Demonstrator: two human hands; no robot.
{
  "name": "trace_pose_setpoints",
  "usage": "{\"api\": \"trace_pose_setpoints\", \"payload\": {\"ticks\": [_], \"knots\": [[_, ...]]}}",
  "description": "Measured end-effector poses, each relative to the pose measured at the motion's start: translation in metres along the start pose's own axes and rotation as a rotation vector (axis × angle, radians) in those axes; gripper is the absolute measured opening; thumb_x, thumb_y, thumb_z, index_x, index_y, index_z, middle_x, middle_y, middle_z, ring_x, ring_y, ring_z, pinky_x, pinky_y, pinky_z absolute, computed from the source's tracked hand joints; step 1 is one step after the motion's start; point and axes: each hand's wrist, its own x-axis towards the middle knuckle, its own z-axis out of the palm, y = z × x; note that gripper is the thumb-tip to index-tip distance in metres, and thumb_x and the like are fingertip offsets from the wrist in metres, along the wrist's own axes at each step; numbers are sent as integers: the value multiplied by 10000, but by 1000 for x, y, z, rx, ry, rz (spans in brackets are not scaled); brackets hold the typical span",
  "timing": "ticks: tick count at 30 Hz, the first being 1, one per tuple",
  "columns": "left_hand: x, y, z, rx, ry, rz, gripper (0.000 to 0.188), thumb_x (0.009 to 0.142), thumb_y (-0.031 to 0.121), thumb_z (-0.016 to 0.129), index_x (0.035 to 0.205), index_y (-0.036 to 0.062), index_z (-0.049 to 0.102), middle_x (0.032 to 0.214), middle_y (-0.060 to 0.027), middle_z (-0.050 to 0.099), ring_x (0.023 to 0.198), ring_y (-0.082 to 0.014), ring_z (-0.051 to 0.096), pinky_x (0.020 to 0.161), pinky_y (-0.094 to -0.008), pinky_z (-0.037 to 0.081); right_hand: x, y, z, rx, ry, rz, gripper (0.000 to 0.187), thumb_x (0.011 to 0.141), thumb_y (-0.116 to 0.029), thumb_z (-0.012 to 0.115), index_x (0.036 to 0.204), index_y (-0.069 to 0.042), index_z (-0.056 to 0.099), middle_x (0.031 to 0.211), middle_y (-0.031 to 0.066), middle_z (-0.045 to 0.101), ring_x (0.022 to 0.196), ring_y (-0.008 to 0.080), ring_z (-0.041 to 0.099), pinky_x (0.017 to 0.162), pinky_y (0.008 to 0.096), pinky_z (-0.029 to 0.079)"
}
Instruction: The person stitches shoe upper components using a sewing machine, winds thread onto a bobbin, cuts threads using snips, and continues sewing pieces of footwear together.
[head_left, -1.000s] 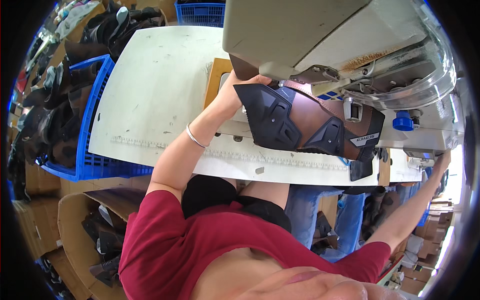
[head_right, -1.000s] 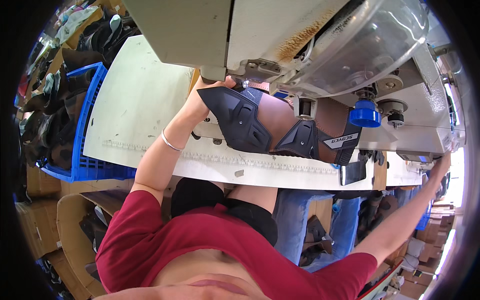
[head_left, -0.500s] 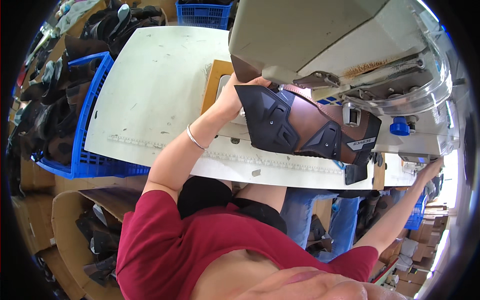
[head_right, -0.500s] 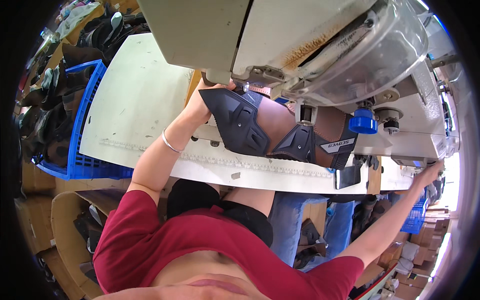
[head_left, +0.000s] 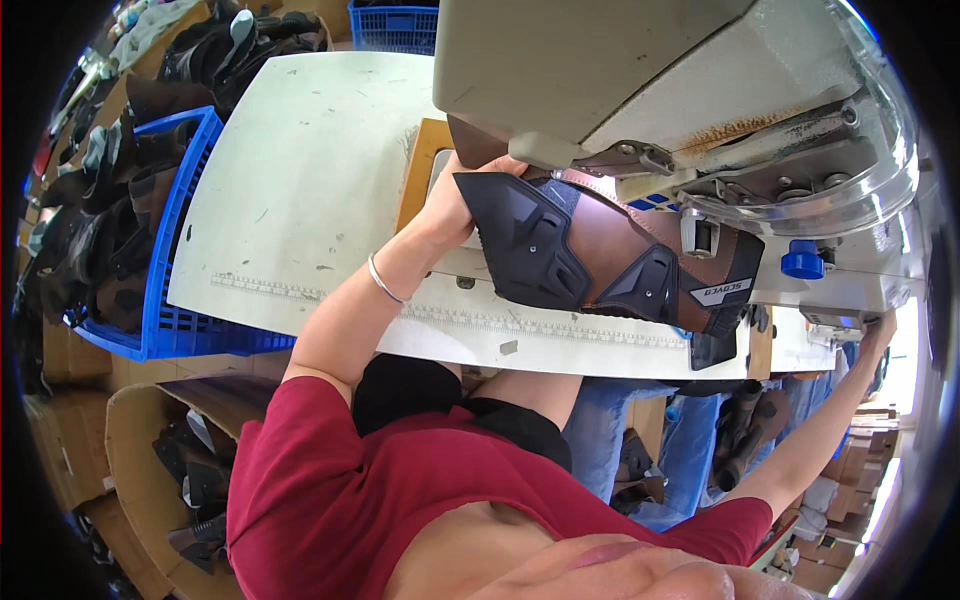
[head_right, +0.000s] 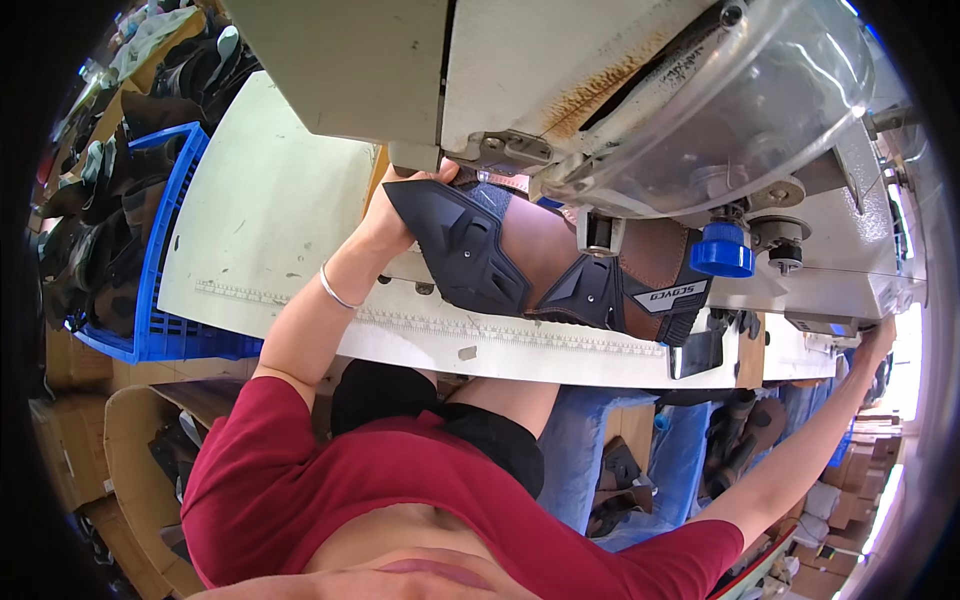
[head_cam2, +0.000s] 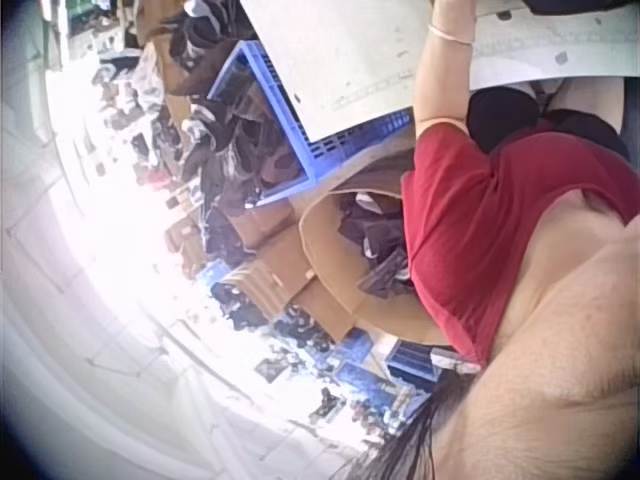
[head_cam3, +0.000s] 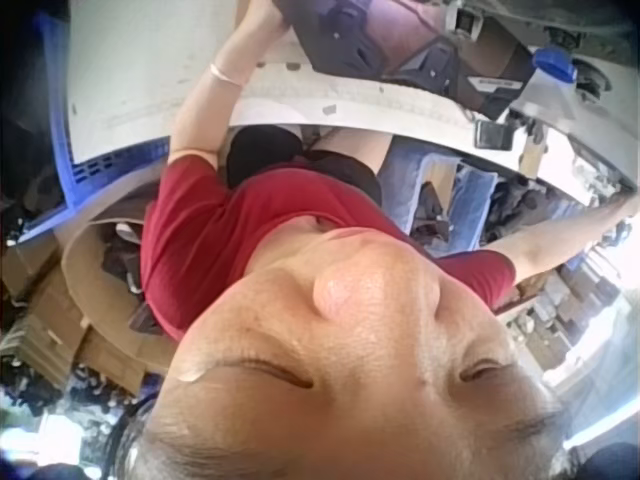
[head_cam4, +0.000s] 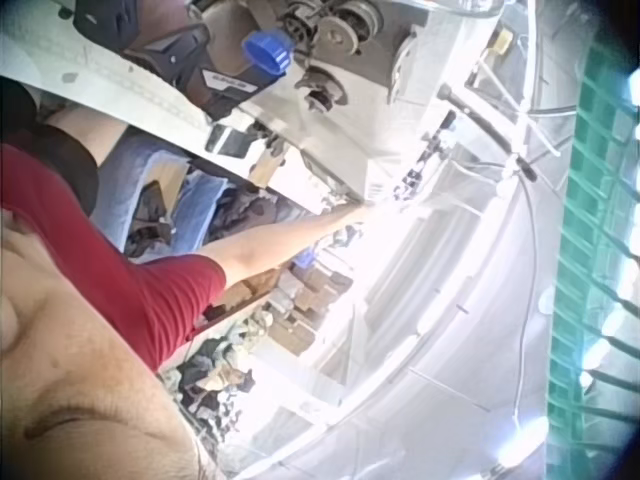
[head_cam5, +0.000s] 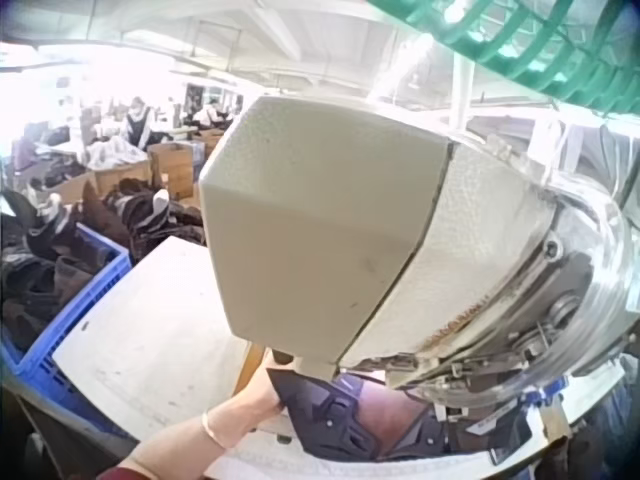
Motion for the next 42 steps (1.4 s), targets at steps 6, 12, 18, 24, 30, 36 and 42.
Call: {"api": "trace_pose_setpoints", "payload": {"ticks": [6, 12, 18, 24, 30, 36, 42], "knots": [[3, -3, -11, 61, -45, 38, 295, 834, 49, 638, 1100, -10, 526, 960, -64, 611, 814, -110, 600, 712, -232, 531, -12, 7, 20, 81, -44, -76, 333, 848, -275, 568, 1073, -31, 589, 977, 62, 605, 891, 175, 577, 762, 315, 457], [9, -7, -12, 110, 2, 8, 258, 834, 36, 626, 1072, -19, 544, 931, -66, 618, 783, -106, 606, 669, -230, 528, 10, 3, -2, -53, -39, 51, 338, 845, -291, 582, 1074, -43, 591, 978, 49, 611, 884, 158, 588, 735, 285, 468], [6, -5, -7, 32, -18, 32, 239, 837, 36, 616, 1059, -29, 558, 909, -65, 619, 730, -104, 606, 624, -219, 528, 13, 8, -5, -16, -59, -17, 370, 830, -328, 598, 1087, -61, 591, 963, 29, 612, 869, 139, 589, 721, 263, 464], [12, -8, -10, 24, -96, 38, 241, 835, 41, 619, 1056, -31, 557, 904, -64, 616, 736, -100, 605, 637, -217, 528, 1, -11, -9, -140, -1, 26, 399, 825, -333, 605, 1122, -68, 587, 1002, 40, 604, 877, 147, 580, 727, 270, 464], [11, -8, -13, 86, -54, 40, 226, 836, 48, 621, 1047, -14, 566, 904, -44, 614, 732, -87, 596, 650, -214, 521, -120, -16, 137, 285, 547, -264, 497, 868, -325, 556, 1182, 59, 533, 1127, 133, 580, 1000, 229, 563, 823, 337, 470], [11, -5, -20, 243, -86, 65, 195, 880, 84, 594, 1066, 25, 587, 991, -23, 616, 866, -107, 594, 702, -248, 512, -248, -50, 225, 87, 725, -407, 412, 945, -262, 444, 1140, 91, 528, 1132, 181, 557, 1018, 238, 528, 897, 346, 423], [12, -3, -19, 285, -115, 79, 204, 871, 112, 623, 1046, 9, 598, 911, -25, 626, 784, -98, 601, 642, -238, 511, -430, -118, 361, -187, -83, -645, 331, 822, -89, 640, 1118, 41, 570, 1048, 123, 633, 949, 238, 600, 880, 321, 446]]}}
